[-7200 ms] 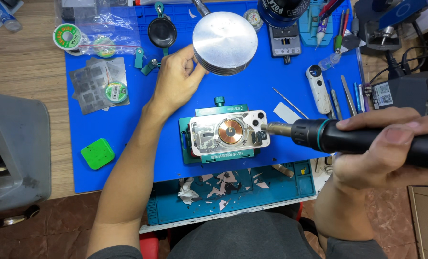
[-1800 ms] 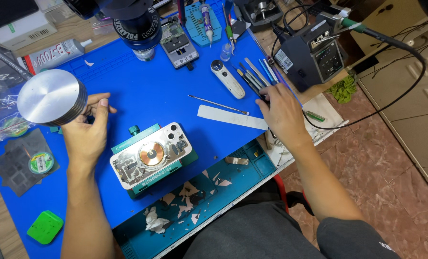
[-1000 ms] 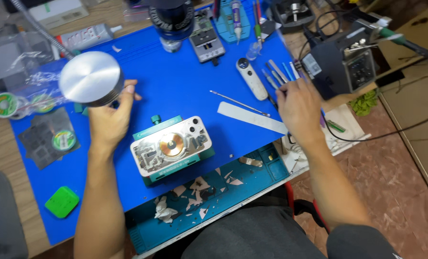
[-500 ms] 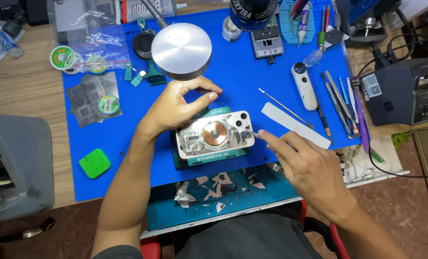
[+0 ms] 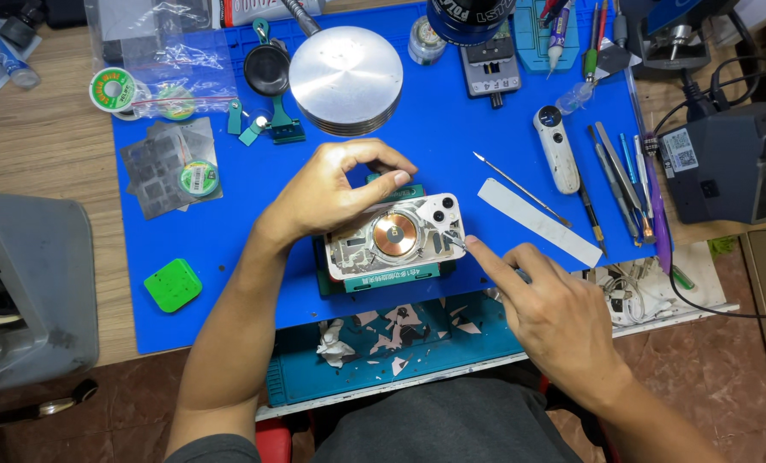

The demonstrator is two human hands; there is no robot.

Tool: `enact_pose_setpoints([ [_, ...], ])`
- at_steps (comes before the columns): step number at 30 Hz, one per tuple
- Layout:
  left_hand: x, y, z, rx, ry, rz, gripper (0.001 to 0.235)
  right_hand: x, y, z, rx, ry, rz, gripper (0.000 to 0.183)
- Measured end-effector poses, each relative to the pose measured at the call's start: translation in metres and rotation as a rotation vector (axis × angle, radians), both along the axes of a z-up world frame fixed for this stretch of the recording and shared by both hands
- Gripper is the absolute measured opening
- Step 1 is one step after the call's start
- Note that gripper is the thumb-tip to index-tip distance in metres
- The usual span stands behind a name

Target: The person works on a disassembled smartphone secured in a green clamp on a blue mat. They use a hot air gun to heat the back of the phone, then use a metal pick to pry and remove a small component near the camera module. The person also uses a screwdriver to adjust the clamp and a small brush to clean the area.

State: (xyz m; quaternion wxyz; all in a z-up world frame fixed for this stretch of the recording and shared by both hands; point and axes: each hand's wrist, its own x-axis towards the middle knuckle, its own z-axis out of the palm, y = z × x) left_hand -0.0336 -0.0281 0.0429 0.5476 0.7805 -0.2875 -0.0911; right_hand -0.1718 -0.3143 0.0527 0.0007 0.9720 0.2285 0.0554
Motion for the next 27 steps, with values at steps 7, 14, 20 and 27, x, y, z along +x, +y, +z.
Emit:
enact_pose_setpoints([
  [7, 0.0, -0.001, 0.0, 0.003, 0.02, -0.001, 0.019, -0.003, 0.002, -0.008, 0.064, 0.001, -0.009, 0.066],
  [14, -0.001, -0.001, 0.0, -0.005, 0.035, 0.005, 0.018, -0.004, 0.001, -0.012, 0.12, -0.028, 0.011, 0.066],
  [20, -0.002, -0.002, 0.0, -0.007, 0.033, 0.002, 0.018, -0.005, 0.002, -0.018, 0.198, 0.03, -0.002, 0.069],
  [27, -0.002, -0.002, 0.003, -0.017, 0.021, -0.002, 0.017, -0.004, 0.004, -0.017, 0.225, 0.033, -0.023, 0.065],
])
